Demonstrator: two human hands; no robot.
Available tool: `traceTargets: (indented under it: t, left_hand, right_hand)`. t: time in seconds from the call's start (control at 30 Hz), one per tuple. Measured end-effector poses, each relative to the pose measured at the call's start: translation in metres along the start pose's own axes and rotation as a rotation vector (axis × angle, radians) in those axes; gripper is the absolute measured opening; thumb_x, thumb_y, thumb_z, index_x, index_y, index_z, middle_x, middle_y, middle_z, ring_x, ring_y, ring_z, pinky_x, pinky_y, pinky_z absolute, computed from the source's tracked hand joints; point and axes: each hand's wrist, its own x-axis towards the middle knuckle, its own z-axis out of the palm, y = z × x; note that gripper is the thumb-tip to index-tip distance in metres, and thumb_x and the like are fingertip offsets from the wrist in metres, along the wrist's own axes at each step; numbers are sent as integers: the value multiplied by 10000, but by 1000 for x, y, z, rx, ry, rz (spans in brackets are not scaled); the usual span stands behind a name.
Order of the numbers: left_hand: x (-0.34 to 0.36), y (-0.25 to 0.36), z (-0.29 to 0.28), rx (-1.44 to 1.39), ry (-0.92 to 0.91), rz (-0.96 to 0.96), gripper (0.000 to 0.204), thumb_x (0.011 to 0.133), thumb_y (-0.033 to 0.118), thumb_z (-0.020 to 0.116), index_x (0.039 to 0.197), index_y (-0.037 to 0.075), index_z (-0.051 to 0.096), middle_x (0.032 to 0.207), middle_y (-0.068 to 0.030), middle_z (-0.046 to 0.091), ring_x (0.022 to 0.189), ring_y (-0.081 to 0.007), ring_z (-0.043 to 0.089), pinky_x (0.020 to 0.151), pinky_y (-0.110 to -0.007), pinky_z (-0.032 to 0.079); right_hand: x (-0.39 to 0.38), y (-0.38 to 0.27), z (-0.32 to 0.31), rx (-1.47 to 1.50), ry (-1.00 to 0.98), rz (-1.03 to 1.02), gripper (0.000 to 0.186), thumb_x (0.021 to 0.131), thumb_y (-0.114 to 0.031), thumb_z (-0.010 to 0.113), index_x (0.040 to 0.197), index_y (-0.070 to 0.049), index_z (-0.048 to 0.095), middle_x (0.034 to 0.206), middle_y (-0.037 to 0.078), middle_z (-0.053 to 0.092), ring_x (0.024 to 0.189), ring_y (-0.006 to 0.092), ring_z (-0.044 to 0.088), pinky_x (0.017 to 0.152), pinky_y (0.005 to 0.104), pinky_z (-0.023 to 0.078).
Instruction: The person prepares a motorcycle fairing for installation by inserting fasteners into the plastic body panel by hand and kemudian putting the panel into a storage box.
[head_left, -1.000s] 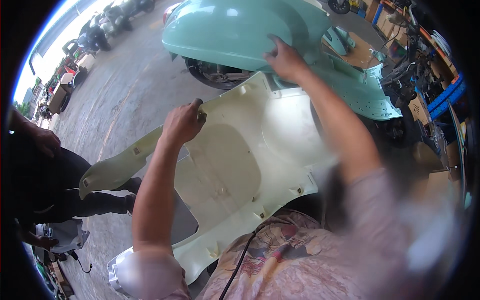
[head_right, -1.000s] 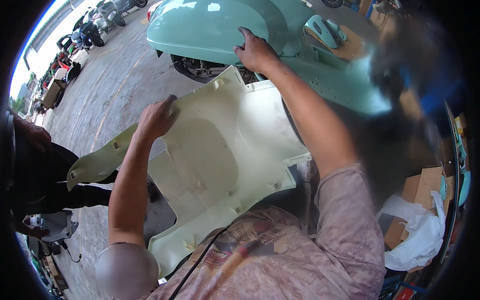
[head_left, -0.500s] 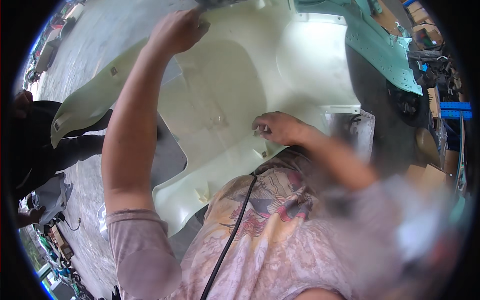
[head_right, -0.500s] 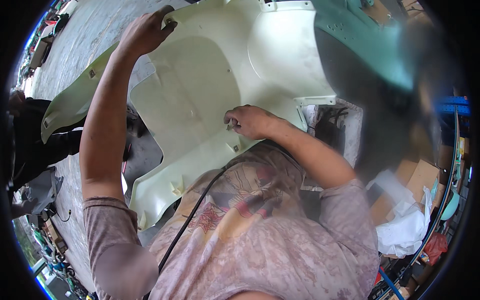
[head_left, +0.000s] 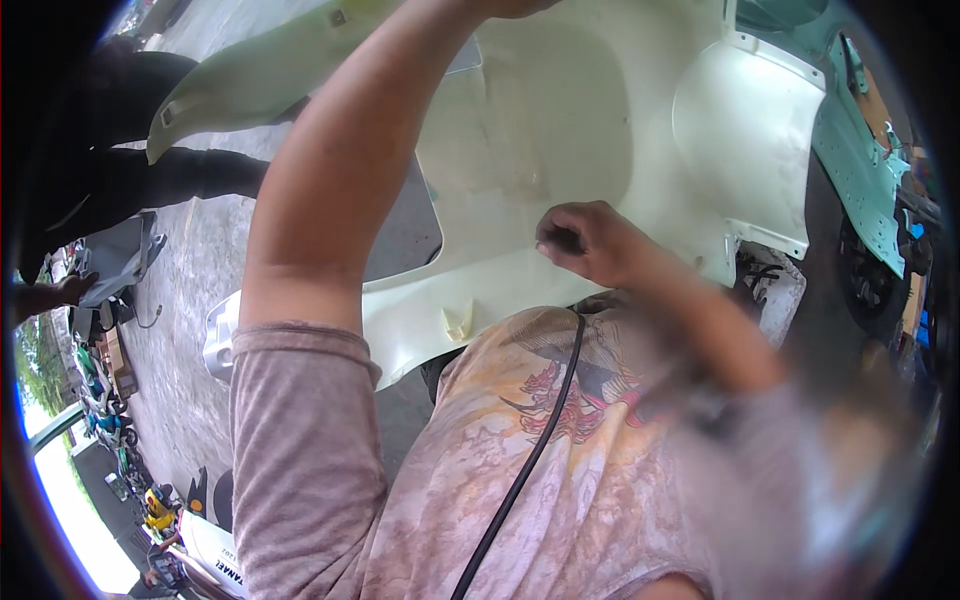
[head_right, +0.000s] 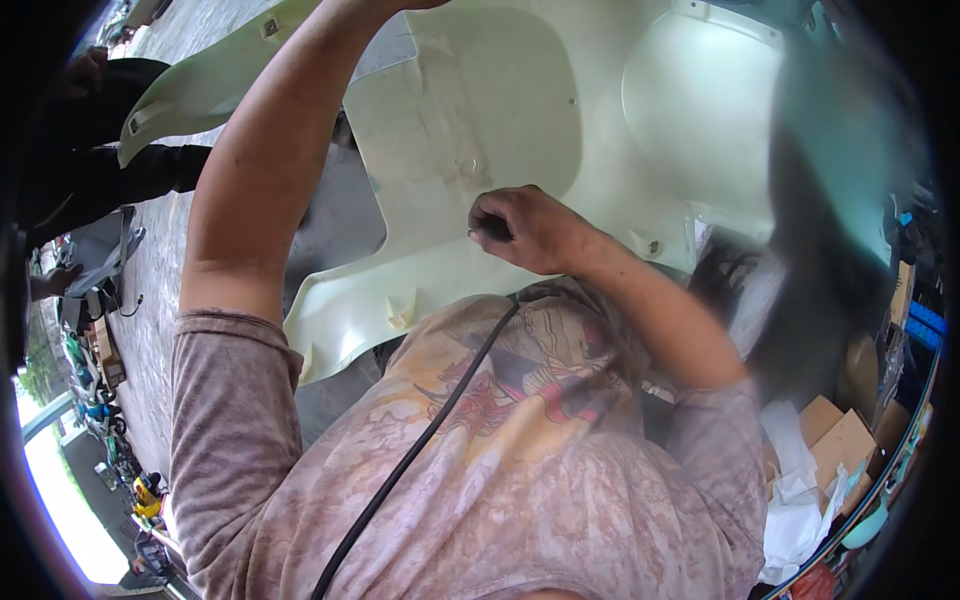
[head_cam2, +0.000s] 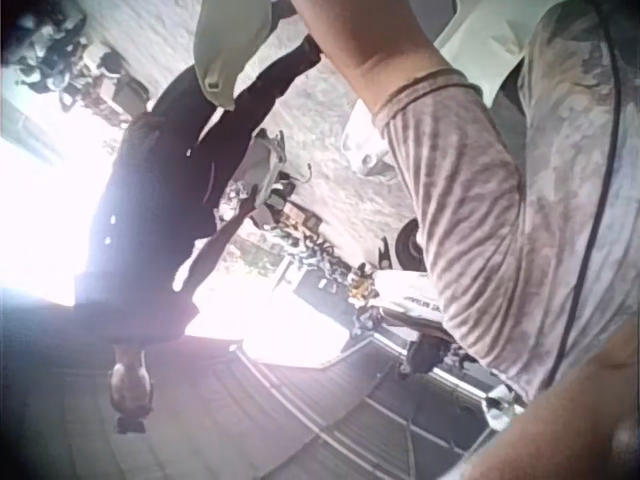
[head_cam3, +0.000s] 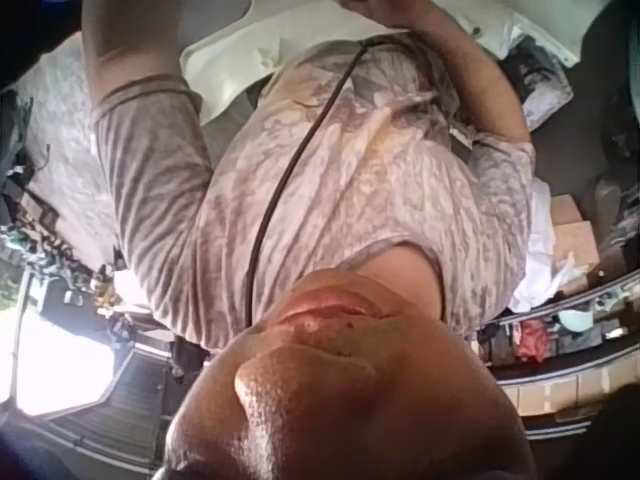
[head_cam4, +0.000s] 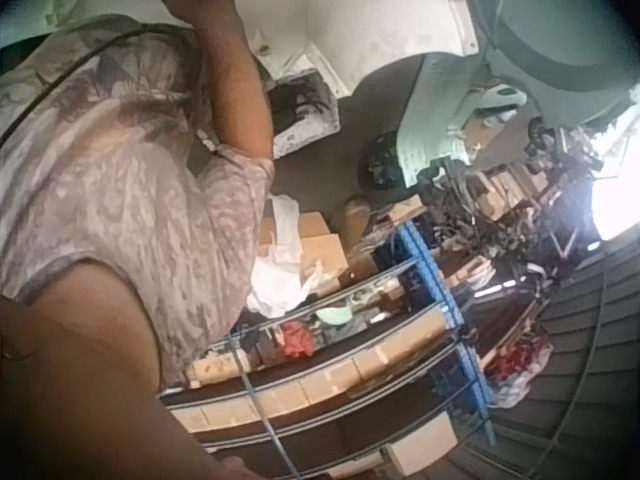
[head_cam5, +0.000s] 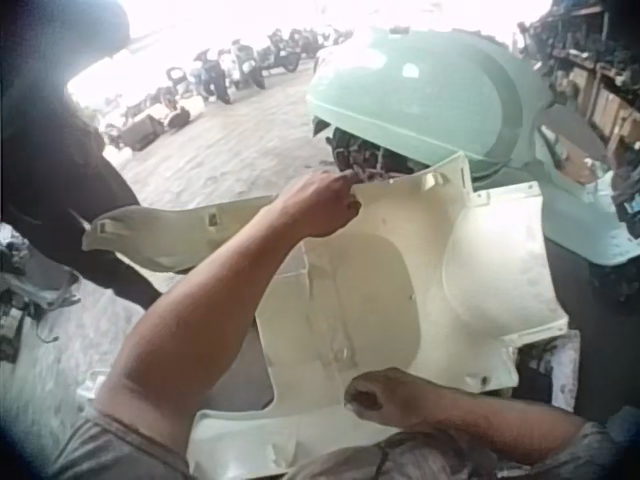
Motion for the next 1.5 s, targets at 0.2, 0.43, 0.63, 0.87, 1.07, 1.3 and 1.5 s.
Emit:
traceTargets:
  t: [0.2,0.43,0.63,0.87,1.07,1.3,1.5]
  left_hand:
    - [-1,0,-1,28,2,24,339,823,244,532,1062,4,557,926,-245,644,905,-414,612,766,-503,484]
    - [-3,5,-3,38,-6,0,325,821,236,523,1044,6,579,929,-231,652,906,-398,623,775,-490,494]
    - [-5,7,-5,31,-12,-8,297,810,218,515,983,1,623,924,-227,658,904,-384,633,775,-478,502]
    - [-8,5,-6,6,2,-21,290,801,197,510,967,-8,631,929,-236,654,904,-387,632,772,-482,502]
    - [-11,3,-6,0,-12,-9,287,798,187,512,976,-6,628,941,-233,652,917,-390,627,779,-484,499]
    - [-13,-4,-2,-18,21,2,285,813,183,513,1000,-6,617,966,-234,649,934,-384,624,793,-479,495]
    - [-23,-22,3,-6,69,-14,292,830,196,521,1024,-3,610,967,-232,650,938,-381,624,798,-474,492]
  right_hand:
    - [20,-13,26,-6,-84,-214,145,814,-117,606,857,8,547,772,158,615,726,328,606,695,398,476]
    - [37,-25,59,60,-200,-248,150,807,-118,605,870,18,593,814,172,646,785,326,632,731,397,488]
    - [48,-25,71,127,-328,-224,218,810,-147,646,973,-3,657,889,163,657,829,298,638,778,362,493]
    - [57,-34,78,140,-467,-93,246,785,-166,650,949,17,659,899,166,681,854,277,654,794,363,502]
    - [57,-39,87,70,-478,-44,239,750,-167,671,891,24,645,862,164,681,798,269,654,767,349,502]
    - [52,-42,91,96,-501,-2,207,756,-155,670,877,13,670,851,159,685,808,268,657,767,357,503]
    - [44,-35,85,164,-562,19,224,774,-165,652,923,-2,690,912,153,694,868,264,664,795,346,505]
